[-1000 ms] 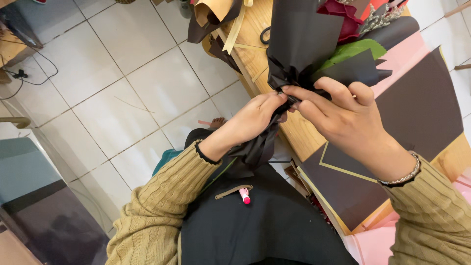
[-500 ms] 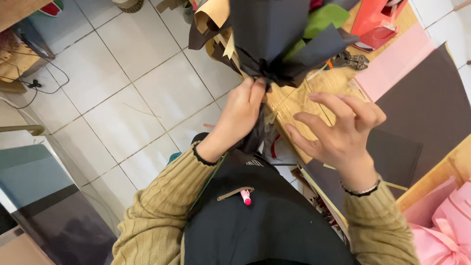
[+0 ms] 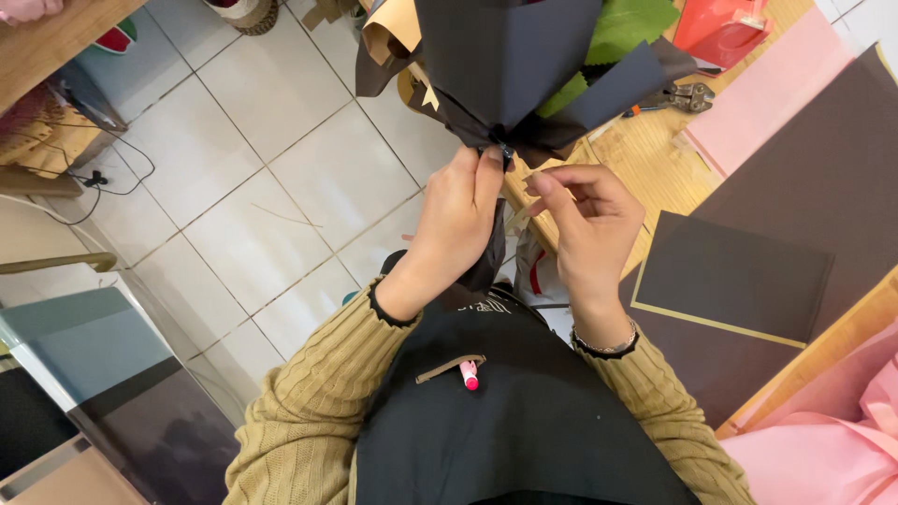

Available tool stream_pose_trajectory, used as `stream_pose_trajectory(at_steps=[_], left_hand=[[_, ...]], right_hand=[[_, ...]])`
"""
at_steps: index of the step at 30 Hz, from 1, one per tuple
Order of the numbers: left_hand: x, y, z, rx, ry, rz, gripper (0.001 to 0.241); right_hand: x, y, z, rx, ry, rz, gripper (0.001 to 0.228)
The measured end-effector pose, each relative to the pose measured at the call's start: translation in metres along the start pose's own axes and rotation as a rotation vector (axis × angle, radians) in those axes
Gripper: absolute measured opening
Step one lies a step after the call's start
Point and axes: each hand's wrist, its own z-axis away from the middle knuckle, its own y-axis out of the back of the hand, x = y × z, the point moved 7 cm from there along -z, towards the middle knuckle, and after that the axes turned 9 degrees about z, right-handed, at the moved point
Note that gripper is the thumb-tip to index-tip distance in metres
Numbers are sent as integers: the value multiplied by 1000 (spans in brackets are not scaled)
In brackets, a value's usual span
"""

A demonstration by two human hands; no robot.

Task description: The person wraps a red rose in black paper, secures the paper with tape, and trims the stem using shears at a design station.

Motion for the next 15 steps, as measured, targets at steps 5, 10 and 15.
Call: stream_pose_trajectory(at_steps=[5,10,15], left_hand=[[13,3,3,-10,40,49,39],[36,-1,9,-125,83,146,39],[9,-5,2,-152,88,192,36]], right_hand=[[37,11,7,6,-202,-182,12],[71,0,18,-152,-615,-592,6],[59,-12,15,-194,-644,-676,7]])
